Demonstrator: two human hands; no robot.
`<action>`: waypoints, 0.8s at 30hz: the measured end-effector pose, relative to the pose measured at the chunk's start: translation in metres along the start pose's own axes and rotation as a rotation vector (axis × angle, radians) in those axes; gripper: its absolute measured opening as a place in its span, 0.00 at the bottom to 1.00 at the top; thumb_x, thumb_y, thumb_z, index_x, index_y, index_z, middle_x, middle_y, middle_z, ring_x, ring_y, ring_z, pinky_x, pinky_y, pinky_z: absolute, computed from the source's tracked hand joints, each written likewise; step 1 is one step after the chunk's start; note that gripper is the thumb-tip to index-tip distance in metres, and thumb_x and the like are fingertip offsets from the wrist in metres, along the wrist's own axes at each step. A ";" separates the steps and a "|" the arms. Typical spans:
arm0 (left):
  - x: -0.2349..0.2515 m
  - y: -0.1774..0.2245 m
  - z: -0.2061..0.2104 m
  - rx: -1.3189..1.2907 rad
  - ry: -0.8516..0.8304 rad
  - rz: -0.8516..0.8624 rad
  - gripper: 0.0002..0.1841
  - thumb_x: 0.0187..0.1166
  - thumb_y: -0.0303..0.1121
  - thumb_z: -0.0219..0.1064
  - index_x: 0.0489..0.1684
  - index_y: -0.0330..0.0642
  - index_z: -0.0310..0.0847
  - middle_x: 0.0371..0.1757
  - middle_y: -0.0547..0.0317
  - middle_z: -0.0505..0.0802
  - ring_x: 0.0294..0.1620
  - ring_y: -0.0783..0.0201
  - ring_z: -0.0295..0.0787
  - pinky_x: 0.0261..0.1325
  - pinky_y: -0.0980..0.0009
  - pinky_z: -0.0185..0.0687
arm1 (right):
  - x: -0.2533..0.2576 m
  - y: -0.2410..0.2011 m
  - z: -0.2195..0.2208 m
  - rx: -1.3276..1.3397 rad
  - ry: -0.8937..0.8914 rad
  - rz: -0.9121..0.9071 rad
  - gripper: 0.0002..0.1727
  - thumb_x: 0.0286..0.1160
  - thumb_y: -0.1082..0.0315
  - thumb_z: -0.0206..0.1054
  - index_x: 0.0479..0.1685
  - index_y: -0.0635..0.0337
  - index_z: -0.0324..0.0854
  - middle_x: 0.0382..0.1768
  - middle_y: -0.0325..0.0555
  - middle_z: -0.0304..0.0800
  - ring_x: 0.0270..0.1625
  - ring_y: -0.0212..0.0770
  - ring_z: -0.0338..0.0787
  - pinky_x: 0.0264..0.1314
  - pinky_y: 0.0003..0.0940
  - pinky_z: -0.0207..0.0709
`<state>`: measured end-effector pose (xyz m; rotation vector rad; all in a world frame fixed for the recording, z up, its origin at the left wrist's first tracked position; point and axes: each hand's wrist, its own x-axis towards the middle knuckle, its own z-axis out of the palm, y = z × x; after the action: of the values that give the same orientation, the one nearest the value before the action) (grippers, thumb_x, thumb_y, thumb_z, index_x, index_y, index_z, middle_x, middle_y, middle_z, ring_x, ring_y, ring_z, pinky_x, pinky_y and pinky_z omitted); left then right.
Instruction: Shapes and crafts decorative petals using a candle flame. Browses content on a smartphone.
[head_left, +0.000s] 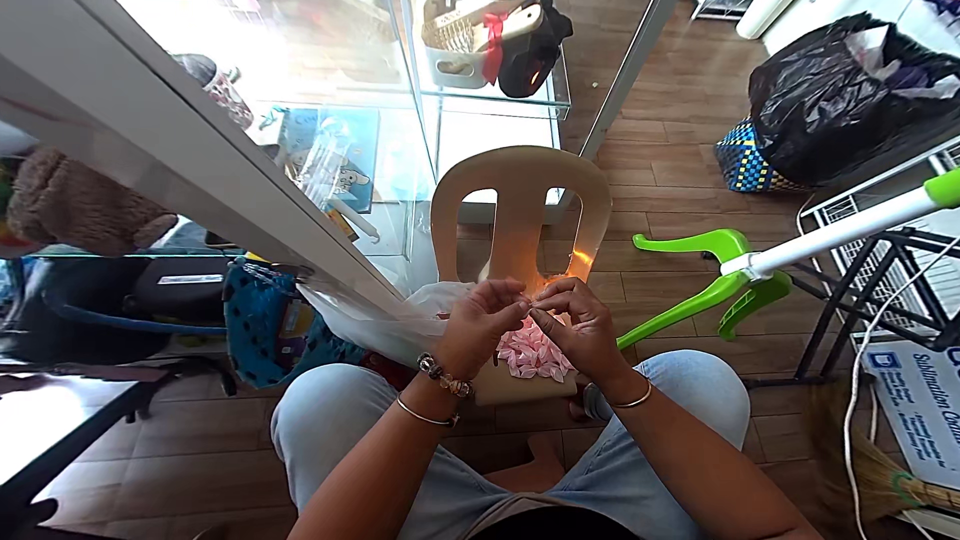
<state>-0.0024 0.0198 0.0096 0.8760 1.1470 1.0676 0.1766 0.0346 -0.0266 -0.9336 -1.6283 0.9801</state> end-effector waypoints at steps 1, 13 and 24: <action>0.000 0.000 0.000 0.022 -0.006 0.009 0.15 0.77 0.17 0.68 0.59 0.38 0.81 0.42 0.61 0.92 0.38 0.69 0.91 0.45 0.72 0.90 | 0.000 -0.001 0.000 0.015 0.007 0.024 0.04 0.67 0.70 0.77 0.37 0.58 0.90 0.51 0.40 0.86 0.52 0.30 0.86 0.52 0.23 0.84; 0.003 0.001 -0.009 0.142 -0.166 0.125 0.16 0.74 0.13 0.68 0.57 0.37 0.82 0.41 0.60 0.92 0.37 0.71 0.89 0.46 0.74 0.89 | 0.000 -0.006 -0.006 0.093 -0.045 0.191 0.08 0.66 0.67 0.80 0.42 0.56 0.90 0.57 0.40 0.85 0.51 0.30 0.86 0.48 0.23 0.83; 0.004 0.001 -0.003 -0.200 -0.127 -0.050 0.15 0.91 0.27 0.52 0.68 0.40 0.78 0.47 0.57 0.94 0.41 0.67 0.94 0.48 0.69 0.91 | 0.007 -0.012 -0.013 0.148 -0.055 0.223 0.04 0.69 0.69 0.76 0.33 0.56 0.86 0.55 0.39 0.83 0.47 0.29 0.86 0.45 0.23 0.86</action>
<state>-0.0054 0.0241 0.0089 0.7425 0.9345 1.0509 0.1865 0.0390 -0.0106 -1.0083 -1.4956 1.2713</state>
